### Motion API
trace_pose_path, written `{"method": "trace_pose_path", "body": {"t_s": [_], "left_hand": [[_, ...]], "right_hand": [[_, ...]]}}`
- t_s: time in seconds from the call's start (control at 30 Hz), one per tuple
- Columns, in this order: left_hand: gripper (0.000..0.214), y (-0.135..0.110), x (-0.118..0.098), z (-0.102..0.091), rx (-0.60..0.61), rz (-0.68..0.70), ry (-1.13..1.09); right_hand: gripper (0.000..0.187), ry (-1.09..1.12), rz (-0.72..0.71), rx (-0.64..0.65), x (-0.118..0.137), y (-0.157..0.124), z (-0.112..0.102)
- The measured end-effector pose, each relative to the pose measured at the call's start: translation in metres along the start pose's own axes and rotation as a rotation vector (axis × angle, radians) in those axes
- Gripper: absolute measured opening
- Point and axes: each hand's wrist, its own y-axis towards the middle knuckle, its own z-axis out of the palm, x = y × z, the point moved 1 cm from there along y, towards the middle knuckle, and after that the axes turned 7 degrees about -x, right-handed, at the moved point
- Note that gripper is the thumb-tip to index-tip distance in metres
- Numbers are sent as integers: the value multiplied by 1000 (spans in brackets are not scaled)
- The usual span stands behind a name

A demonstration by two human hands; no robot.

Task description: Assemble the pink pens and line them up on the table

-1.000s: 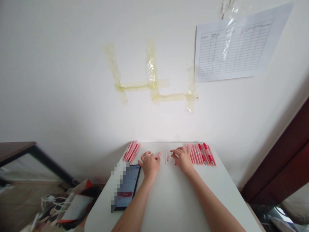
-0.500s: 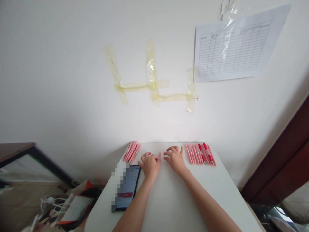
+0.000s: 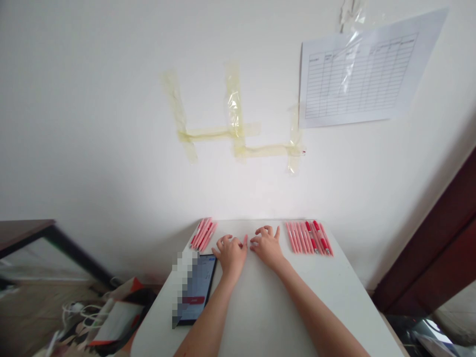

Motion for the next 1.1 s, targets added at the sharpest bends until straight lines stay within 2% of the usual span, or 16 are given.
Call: {"method": "trace_pose_path", "body": {"t_s": [0.4, 0.9, 1.1], "left_hand": [[45, 0, -1, 0, 20, -14, 17], [42, 0, 1, 1, 9, -7, -3], [40, 2, 1, 0, 5, 22, 5]], "right_hand": [[21, 6, 47, 91, 3, 2, -6], [19, 29, 40, 56, -2, 1, 0], [23, 47, 29, -18, -6, 0, -2]]}}
